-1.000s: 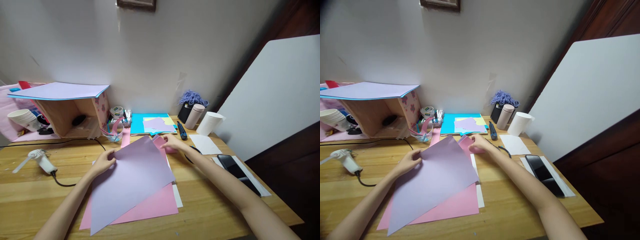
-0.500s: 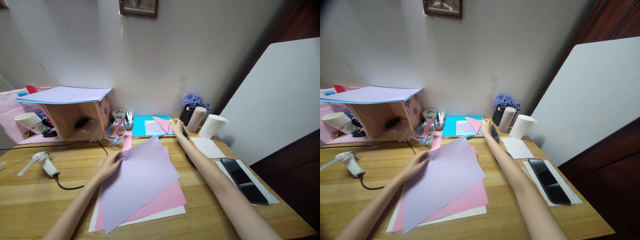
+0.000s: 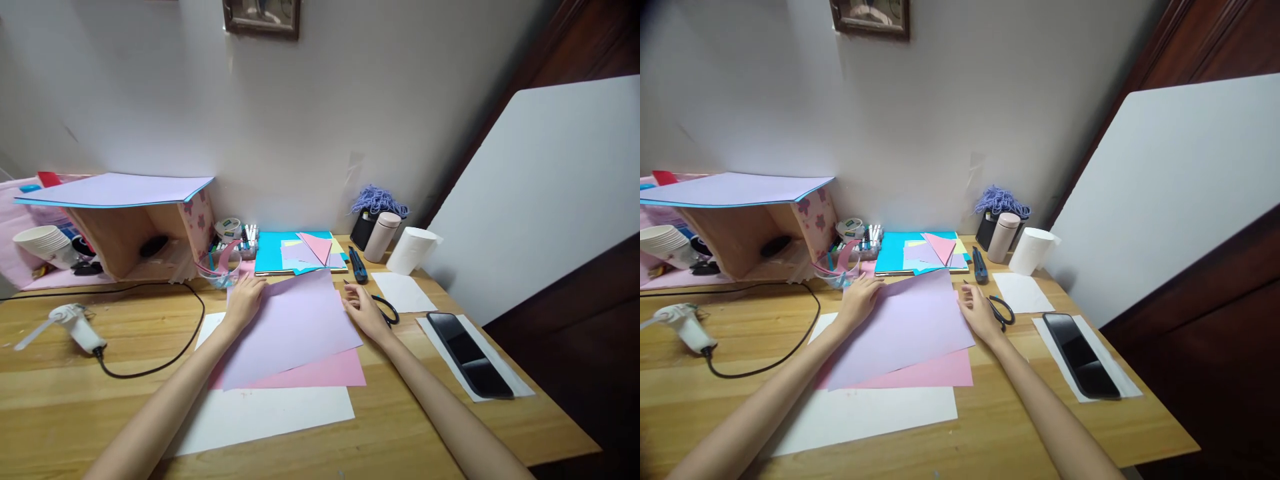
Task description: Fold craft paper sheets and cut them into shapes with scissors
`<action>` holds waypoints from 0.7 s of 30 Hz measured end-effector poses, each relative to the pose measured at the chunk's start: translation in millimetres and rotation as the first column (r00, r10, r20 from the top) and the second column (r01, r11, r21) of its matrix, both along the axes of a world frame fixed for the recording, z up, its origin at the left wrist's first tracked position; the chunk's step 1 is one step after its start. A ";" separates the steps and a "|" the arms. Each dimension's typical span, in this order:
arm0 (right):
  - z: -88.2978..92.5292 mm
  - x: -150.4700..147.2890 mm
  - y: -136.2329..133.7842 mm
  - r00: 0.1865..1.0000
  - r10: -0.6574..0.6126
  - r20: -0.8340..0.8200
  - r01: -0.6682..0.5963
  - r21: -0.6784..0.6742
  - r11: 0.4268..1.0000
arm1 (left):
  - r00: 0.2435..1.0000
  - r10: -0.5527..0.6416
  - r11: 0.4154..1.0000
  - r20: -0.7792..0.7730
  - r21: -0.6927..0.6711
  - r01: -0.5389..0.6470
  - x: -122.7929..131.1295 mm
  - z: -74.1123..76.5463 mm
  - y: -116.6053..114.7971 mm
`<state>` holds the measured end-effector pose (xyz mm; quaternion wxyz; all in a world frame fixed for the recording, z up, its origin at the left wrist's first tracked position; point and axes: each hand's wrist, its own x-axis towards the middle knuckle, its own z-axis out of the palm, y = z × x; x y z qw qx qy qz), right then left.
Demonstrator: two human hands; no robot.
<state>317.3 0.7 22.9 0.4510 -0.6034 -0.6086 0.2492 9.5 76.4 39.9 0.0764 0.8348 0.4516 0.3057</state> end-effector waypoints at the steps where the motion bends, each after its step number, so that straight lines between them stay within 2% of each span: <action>1: 0.9 -0.4 0.3 1.000 -0.002 0.013 0.002 0.011 1.000 | 1.000 -0.009 1.000 0.022 -0.001 0.009 -0.2 0.7 -2.0; 4: 4.7 -0.6 0.9 1.000 0.029 -0.004 -0.029 0.001 1.000 | 0.999 -0.026 1.000 0.047 0.003 0.026 0.0 8.4 -10.1; 7: 8.6 2.8 -0.6 0.981 0.155 -0.118 -0.170 -0.130 0.977 | 1.000 0.009 0.998 0.030 0.057 -0.011 3.6 20.4 -19.1; 9: 10.2 7.9 -1.6 0.968 0.170 -0.184 -0.202 -0.175 0.964 | 0.991 0.114 0.986 0.074 0.116 -0.122 5.9 24.1 -24.7; 11: 10.7 14.6 -2.0 0.971 0.125 -0.205 -0.162 -0.175 0.971 | 0.943 0.273 0.947 0.191 0.119 -0.298 5.5 20.4 -29.7; 13: 10.5 21.1 -1.8 0.974 0.097 -0.207 -0.141 -0.207 0.968 | 0.873 0.391 0.917 0.292 -0.036 -0.398 1.4 9.9 -34.5; 16: 11.1 26.0 -1.1 0.962 0.067 -0.266 -0.144 -0.285 0.948 | 0.824 0.453 0.864 0.341 -0.394 -0.312 -7.3 -8.5 -41.7; 18: 14.2 25.8 -1.8 0.918 0.046 -0.394 -0.176 -0.300 0.938 | 0.807 0.470 0.826 0.357 -0.499 -0.261 -10.9 -16.3 -45.5; 21: 23.6 23.4 -7.3 0.809 0.097 -0.580 -0.337 -0.323 0.884 | 0.761 0.491 0.795 0.424 -0.575 -0.193 -11.4 -20.5 -47.3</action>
